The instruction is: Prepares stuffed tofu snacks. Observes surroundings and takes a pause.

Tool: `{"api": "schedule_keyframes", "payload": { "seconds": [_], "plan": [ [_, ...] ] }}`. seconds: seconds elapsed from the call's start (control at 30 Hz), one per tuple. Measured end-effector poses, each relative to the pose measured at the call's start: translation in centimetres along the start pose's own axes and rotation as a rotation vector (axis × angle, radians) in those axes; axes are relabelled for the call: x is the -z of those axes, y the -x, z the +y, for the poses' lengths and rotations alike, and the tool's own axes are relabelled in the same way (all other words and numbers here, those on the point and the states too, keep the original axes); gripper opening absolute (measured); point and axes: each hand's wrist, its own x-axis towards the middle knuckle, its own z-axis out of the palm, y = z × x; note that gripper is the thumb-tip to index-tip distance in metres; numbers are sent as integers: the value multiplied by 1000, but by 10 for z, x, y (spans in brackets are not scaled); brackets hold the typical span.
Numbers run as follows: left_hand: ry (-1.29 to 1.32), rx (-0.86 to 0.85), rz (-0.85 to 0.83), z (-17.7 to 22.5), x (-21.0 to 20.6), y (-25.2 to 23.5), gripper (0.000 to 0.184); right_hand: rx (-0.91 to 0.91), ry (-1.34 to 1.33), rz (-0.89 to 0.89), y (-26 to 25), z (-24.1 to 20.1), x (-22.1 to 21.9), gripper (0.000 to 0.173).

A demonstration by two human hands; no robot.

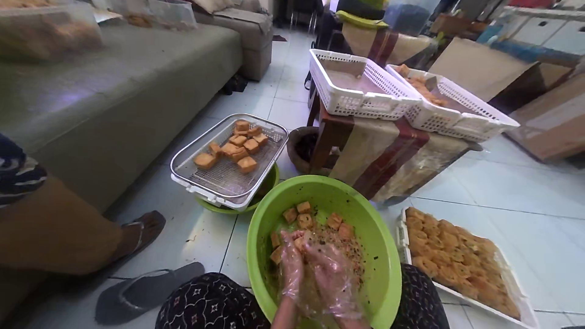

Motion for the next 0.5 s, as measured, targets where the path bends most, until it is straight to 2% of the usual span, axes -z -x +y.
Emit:
{"api": "schedule_keyframes", "payload": {
  "seconds": [0.07,0.13,0.27,0.33,0.43,0.5],
  "plan": [
    [10,-27,-35,2,1,1,77,-44,30,-75,-11,0,7,16],
    [-45,-40,-32,8,-2,9,71,-101,55,-193,-30,-3,13,13],
    [-181,8,-36,16,-5,13,62,-177,160,-479,-49,-19,22,28],
    [-83,7,-43,7,1,3,66,-130,133,-578,-50,-24,30,33],
    [156,65,-65,0,7,-8,70,-132,-64,-569,-44,-14,42,45],
    [260,96,-110,5,5,-2,69,-237,-48,-615,-43,-12,47,68]
  ]
}}
